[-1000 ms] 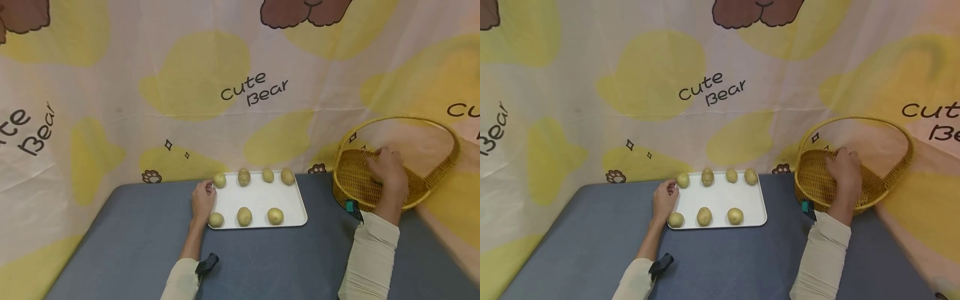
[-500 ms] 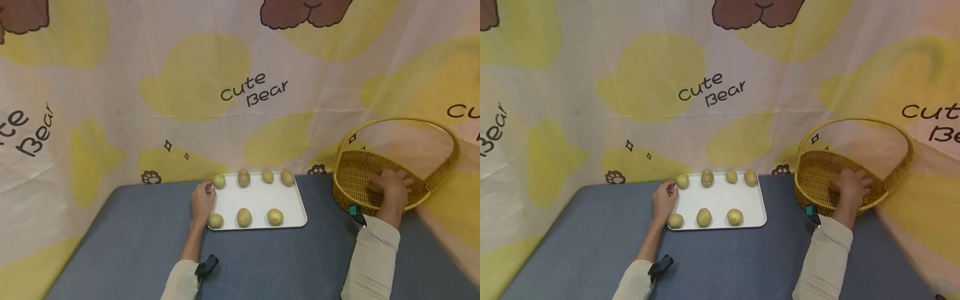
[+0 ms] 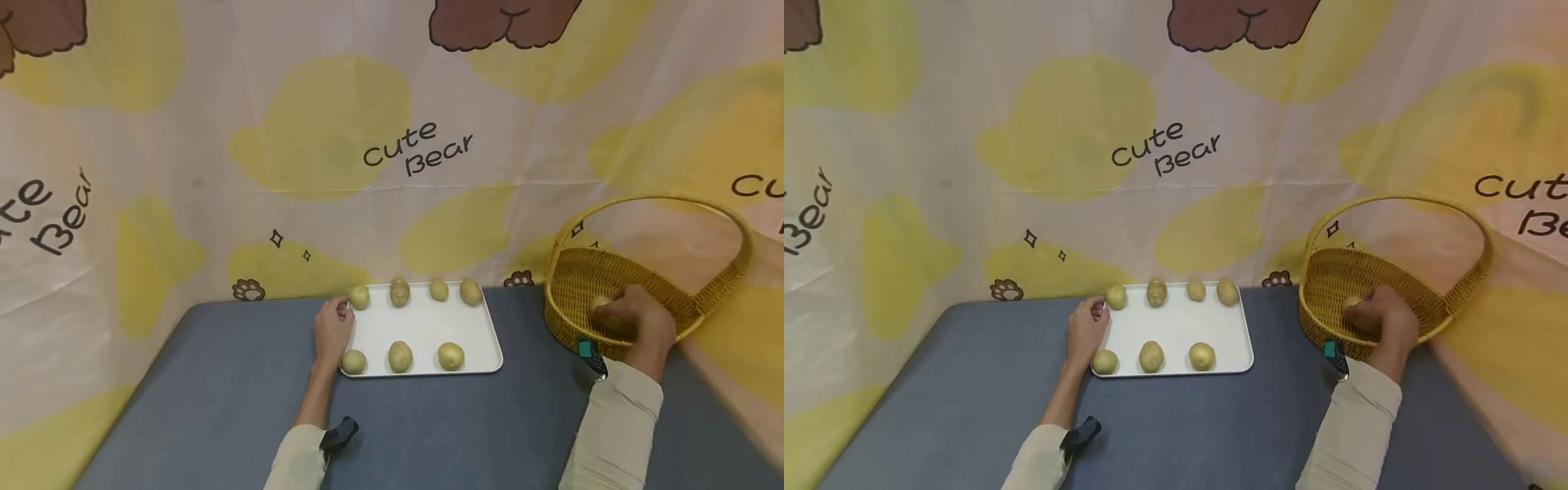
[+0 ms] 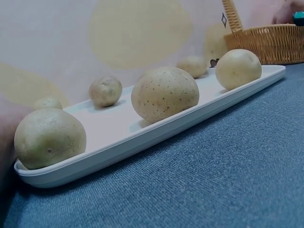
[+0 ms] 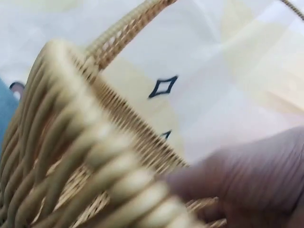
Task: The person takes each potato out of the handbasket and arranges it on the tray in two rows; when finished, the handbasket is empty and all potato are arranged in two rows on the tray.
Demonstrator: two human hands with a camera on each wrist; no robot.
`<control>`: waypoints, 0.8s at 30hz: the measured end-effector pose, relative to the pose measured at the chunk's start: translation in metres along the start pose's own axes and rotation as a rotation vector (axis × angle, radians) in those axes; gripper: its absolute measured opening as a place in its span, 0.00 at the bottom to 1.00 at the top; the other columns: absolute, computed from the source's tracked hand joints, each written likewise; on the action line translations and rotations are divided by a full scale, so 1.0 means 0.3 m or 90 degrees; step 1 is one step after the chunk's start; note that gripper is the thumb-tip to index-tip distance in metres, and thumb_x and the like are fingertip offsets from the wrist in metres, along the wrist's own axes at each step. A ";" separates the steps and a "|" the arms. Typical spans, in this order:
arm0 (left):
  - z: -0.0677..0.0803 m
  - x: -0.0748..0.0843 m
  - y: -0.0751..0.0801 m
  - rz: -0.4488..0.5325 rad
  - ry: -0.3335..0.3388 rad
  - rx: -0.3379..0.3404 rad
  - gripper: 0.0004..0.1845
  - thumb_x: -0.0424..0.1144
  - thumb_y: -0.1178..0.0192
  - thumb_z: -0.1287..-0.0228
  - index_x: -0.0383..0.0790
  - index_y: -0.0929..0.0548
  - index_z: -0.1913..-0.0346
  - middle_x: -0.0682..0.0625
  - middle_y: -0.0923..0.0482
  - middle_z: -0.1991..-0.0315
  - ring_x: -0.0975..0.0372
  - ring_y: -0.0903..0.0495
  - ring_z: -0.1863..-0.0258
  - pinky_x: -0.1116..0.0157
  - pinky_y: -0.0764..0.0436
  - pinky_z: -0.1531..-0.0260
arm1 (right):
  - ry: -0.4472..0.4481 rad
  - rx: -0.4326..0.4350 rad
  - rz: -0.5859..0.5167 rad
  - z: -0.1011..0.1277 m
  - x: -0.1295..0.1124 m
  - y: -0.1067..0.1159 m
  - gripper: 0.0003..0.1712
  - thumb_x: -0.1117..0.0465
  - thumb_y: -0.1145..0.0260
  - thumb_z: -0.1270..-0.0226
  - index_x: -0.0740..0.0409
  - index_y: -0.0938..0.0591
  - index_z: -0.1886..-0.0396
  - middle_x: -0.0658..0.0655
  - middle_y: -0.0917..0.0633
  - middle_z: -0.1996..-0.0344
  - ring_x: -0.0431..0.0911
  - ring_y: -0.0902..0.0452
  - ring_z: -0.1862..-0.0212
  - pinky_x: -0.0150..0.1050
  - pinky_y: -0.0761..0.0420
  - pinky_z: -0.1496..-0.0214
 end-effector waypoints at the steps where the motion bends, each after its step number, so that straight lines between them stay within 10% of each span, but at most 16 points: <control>1: 0.000 0.001 0.000 0.001 0.001 0.001 0.13 0.31 0.38 0.33 0.32 0.12 0.49 0.39 0.15 0.61 0.49 0.16 0.62 0.48 0.18 0.54 | 0.011 0.004 -0.005 0.003 -0.012 0.008 0.25 0.55 0.32 0.34 0.75 0.26 0.57 0.65 0.22 0.63 0.51 0.27 0.63 0.39 0.26 0.64; 11: -0.004 0.003 -0.010 0.002 0.015 -0.010 0.14 0.31 0.39 0.33 0.32 0.12 0.48 0.39 0.16 0.61 0.49 0.16 0.61 0.48 0.19 0.55 | 0.197 0.072 -0.056 0.076 -0.252 0.085 0.25 0.61 0.29 0.35 0.70 0.29 0.47 0.67 0.21 0.52 0.26 0.30 0.60 0.28 0.27 0.61; 24: -0.005 0.002 -0.010 -0.007 0.002 -0.005 0.13 0.31 0.38 0.33 0.31 0.12 0.48 0.39 0.16 0.62 0.48 0.16 0.62 0.47 0.19 0.54 | 0.309 -0.183 -0.068 -0.009 -0.533 -0.140 0.19 0.60 0.23 0.37 0.65 0.17 0.51 0.60 0.14 0.57 0.43 0.23 0.57 0.34 0.22 0.57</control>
Point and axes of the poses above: each hand's wrist, its own z-axis away from the middle knuckle, its own y-axis out of the back of the hand, x = y × z, the point moved 5 cm from there along -z, towards the middle knuckle
